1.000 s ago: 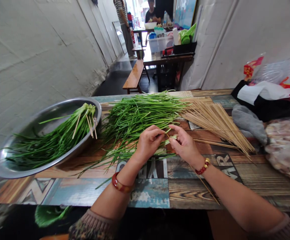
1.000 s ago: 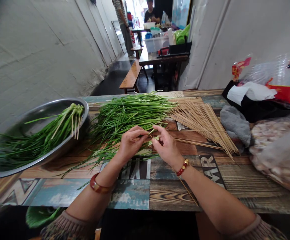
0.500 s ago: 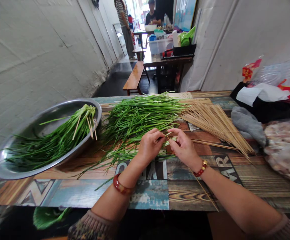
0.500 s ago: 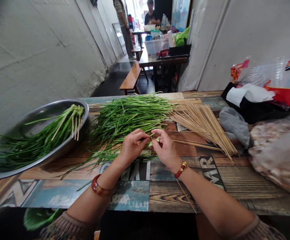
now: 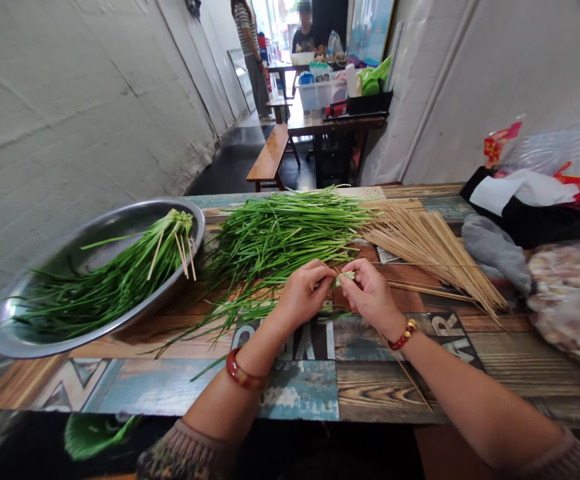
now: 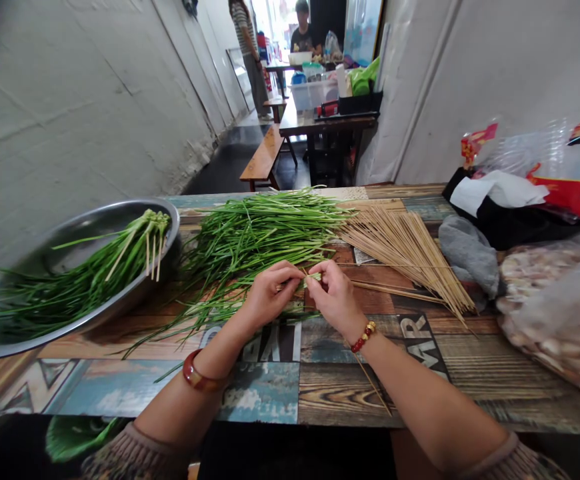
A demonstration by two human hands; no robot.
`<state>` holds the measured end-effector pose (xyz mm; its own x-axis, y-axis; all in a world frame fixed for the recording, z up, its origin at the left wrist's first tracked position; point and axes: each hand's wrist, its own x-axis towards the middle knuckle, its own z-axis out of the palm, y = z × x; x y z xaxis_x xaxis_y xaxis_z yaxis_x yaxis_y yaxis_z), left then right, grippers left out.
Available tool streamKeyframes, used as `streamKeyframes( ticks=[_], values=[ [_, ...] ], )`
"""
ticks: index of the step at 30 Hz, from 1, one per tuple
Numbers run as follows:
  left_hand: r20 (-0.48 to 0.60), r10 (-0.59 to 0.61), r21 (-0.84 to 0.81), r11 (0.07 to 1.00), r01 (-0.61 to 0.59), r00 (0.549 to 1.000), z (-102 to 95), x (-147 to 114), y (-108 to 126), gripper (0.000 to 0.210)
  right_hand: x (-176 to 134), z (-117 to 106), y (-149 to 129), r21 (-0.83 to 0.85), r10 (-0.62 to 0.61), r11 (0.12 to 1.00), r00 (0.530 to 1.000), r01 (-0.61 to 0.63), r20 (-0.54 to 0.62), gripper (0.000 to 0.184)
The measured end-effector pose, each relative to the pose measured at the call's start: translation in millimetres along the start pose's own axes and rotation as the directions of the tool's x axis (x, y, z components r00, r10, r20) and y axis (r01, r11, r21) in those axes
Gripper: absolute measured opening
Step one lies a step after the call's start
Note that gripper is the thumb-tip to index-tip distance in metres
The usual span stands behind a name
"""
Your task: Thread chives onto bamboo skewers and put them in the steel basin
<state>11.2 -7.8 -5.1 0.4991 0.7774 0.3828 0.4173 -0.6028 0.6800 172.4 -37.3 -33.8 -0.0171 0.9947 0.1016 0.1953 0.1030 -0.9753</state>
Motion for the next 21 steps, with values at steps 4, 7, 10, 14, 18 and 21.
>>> streamKeyframes(
  ticks=[4,7,10,14,18,21],
  values=[
    [0.041,-0.07,-0.016,0.997,0.071,0.997,0.0,-1.1,-3.0,0.022,0.4,-1.0,-5.1,0.038,-0.054,0.998,0.998,0.054,0.014,0.021],
    [0.064,-0.103,-0.029,0.994,0.105,0.993,-0.9,-1.3,-5.9,0.019,-0.1,-1.2,-7.9,0.017,-0.075,0.997,0.997,0.074,0.031,0.024],
    [0.064,-0.131,-0.019,0.991,0.133,0.989,-1.8,-1.0,-6.4,0.017,-0.6,-1.0,-7.9,-0.021,-0.076,0.997,0.996,0.077,0.039,0.023],
    [0.113,-0.157,0.039,0.987,0.153,0.981,-0.4,-0.5,-4.2,0.016,-0.7,-0.1,-3.4,-0.065,-0.047,0.997,0.999,0.048,0.02,0.021],
    [0.165,-0.164,0.061,0.986,0.156,0.973,2.5,-0.3,-2.5,0.016,0.1,1.1,1.6,-0.114,-0.032,0.993,0.999,0.032,0.001,0.016],
    [0.186,-0.15,0.055,0.988,0.142,0.971,0.6,-0.1,-4.0,0.016,1.1,1.4,1.4,-0.112,-0.027,0.993,1.0,0.028,0.014,0.014]
  ],
)
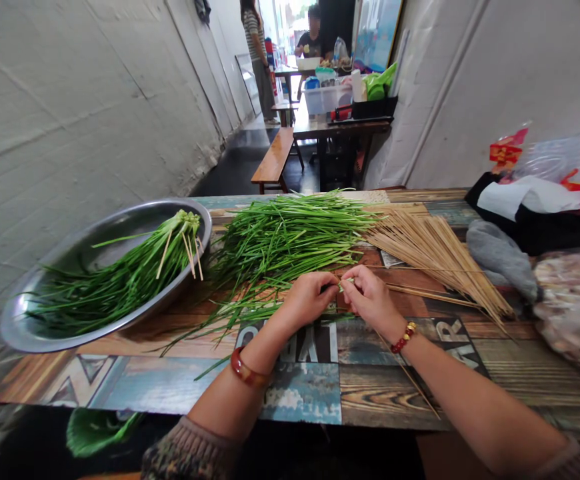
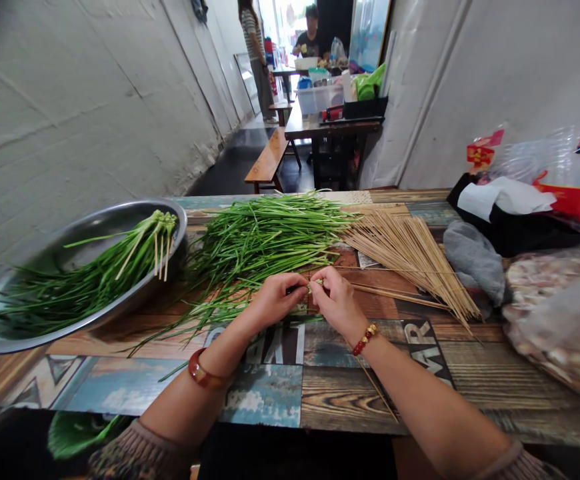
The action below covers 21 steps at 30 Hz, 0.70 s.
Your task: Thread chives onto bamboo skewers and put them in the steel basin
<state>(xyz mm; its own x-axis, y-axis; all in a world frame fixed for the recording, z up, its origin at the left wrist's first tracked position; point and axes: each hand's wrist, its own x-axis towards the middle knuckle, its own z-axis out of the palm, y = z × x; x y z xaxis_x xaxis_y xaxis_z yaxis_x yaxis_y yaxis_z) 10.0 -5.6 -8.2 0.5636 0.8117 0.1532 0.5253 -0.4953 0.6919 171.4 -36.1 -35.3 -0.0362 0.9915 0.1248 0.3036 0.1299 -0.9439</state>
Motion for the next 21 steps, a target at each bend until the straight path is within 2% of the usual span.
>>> streamKeyframes(
  ticks=[2,3,6,8,11,14,17,21],
  values=[
    [-0.05,0.012,0.03,0.999,-0.01,0.999,-4.7,0.5,-4.0,0.017,0.6,-0.3,-1.5,0.011,0.004,1.0,1.0,-0.004,0.016,0.015],
    [-0.108,0.018,0.064,0.998,-0.011,0.994,-7.9,1.1,-7.1,0.019,0.7,-0.6,-2.3,0.015,0.006,1.0,1.0,-0.006,0.025,0.015],
    [-0.329,0.052,0.218,0.976,0.022,0.943,-18.0,4.0,-19.2,0.021,0.5,-1.1,-4.1,0.02,0.005,1.0,0.999,-0.006,0.042,0.017],
    [-0.38,0.09,0.331,0.943,0.045,0.921,-22.5,5.9,-27.0,0.024,0.1,-1.2,-4.8,0.016,0.006,1.0,0.999,-0.007,0.044,0.018],
    [-0.338,0.106,0.483,0.872,0.076,0.935,-24.0,7.0,-33.0,0.029,-0.5,-0.9,-5.9,0.014,0.011,1.0,0.999,-0.012,0.045,0.018],
    [-0.317,0.055,0.58,0.801,0.147,0.947,-22.4,5.8,-30.7,0.026,-0.7,-0.6,-7.1,0.026,0.012,1.0,0.999,-0.013,0.048,0.017],
    [-0.301,0.016,0.638,0.747,0.189,0.953,-21.9,4.2,-24.3,0.023,-0.7,-0.4,-7.9,0.043,0.011,0.999,0.999,-0.013,0.051,0.017],
    [-0.253,0.014,0.674,0.72,0.166,0.967,-23.7,3.5,-18.1,0.015,-1.4,-0.3,-8.1,0.05,0.016,0.999,0.999,-0.019,0.048,0.018]
  ],
)
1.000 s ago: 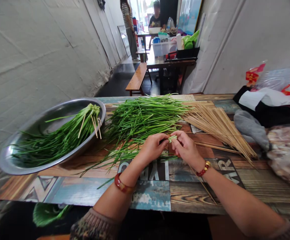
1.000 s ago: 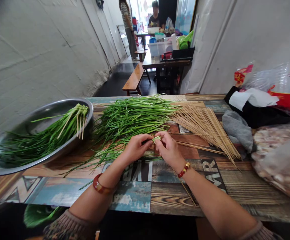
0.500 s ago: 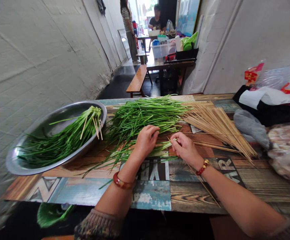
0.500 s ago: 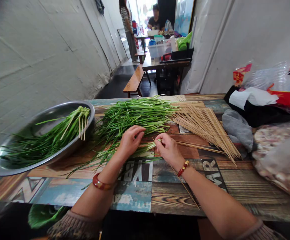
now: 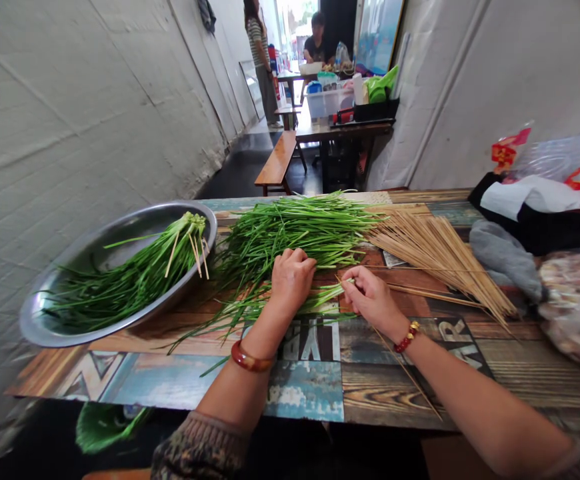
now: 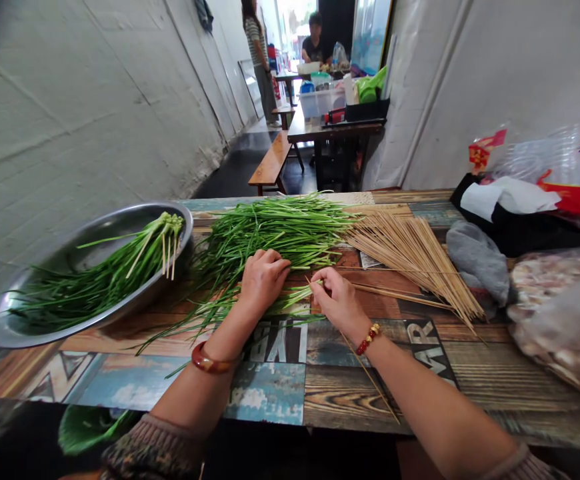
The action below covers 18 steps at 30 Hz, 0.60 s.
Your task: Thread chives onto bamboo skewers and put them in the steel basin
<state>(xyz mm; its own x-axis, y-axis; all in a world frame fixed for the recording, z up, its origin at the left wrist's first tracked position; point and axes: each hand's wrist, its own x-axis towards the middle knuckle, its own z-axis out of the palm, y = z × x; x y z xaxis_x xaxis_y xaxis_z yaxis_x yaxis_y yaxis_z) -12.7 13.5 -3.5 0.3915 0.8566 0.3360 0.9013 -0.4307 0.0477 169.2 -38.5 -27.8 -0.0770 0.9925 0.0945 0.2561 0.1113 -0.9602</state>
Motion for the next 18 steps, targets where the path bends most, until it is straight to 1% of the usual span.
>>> streamKeyframes(
  ticks=[3,6,9,12,16,18],
  values=[
    [-0.066,0.025,-0.062,0.998,-0.029,0.998,-0.2,0.1,1.0,0.016,-0.7,0.0,0.2,0.002,0.001,1.0,1.0,-0.001,0.002,0.018],
    [-0.137,0.033,-0.242,0.968,-0.066,0.99,3.1,-0.7,3.7,0.009,-1.0,0.0,0.9,0.002,0.002,1.0,1.0,-0.002,0.003,0.019],
    [-0.115,0.001,-0.405,0.913,-0.048,0.993,7.0,-1.8,7.6,0.009,-0.9,-0.1,1.5,0.004,0.009,1.0,1.0,-0.009,-0.011,0.019],
    [-0.088,-0.027,-0.518,0.855,-0.022,0.996,8.5,-2.5,10.4,0.015,-0.9,-0.3,0.7,0.02,0.023,1.0,0.999,-0.023,-0.024,0.023],
    [-0.062,-0.031,-0.611,0.792,-0.014,0.998,6.5,-2.4,12.2,0.017,-1.3,-0.9,-2.5,0.085,0.065,0.994,0.998,-0.065,0.004,0.033],
    [-0.048,-0.029,-0.639,0.769,-0.009,0.998,5.4,-2.3,13.1,0.016,-1.5,-1.2,-3.7,0.083,0.066,0.994,0.998,-0.065,-0.008,0.034]
  ],
)
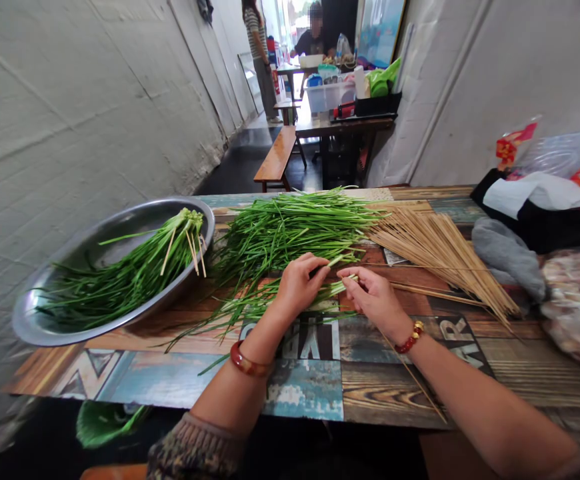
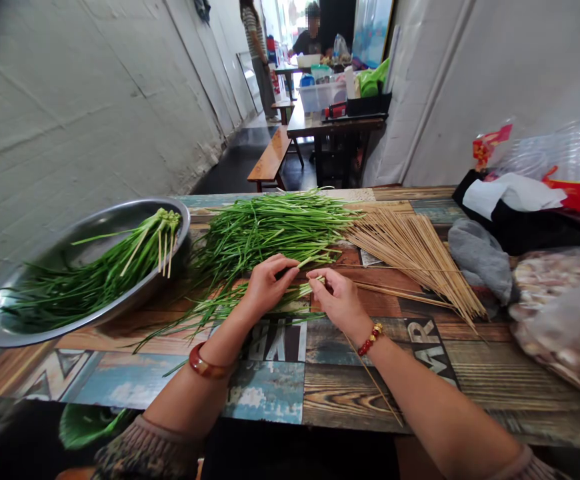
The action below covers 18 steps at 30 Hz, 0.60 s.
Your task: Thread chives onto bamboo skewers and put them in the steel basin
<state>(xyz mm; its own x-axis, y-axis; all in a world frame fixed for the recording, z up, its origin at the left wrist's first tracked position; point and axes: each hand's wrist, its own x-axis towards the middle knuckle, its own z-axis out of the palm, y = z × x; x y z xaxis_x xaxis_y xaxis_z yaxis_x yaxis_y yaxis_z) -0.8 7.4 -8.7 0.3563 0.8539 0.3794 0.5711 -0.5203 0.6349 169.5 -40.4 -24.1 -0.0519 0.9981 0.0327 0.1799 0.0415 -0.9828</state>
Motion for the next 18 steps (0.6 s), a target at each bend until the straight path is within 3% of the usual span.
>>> streamKeyframes(
  ticks=[5,18],
  values=[
    [0.01,0.002,-0.06,0.998,-0.001,1.0,1.7,-0.5,3.0,0.013,-0.7,-0.9,0.0,-0.056,-0.051,0.997,0.996,0.048,-0.066,0.032],
    [0.024,0.024,-0.095,0.995,-0.022,0.999,0.9,-1.9,10.9,0.015,-1.2,-1.7,-2.7,-0.094,-0.068,0.994,0.996,0.062,-0.064,0.032]
  ],
)
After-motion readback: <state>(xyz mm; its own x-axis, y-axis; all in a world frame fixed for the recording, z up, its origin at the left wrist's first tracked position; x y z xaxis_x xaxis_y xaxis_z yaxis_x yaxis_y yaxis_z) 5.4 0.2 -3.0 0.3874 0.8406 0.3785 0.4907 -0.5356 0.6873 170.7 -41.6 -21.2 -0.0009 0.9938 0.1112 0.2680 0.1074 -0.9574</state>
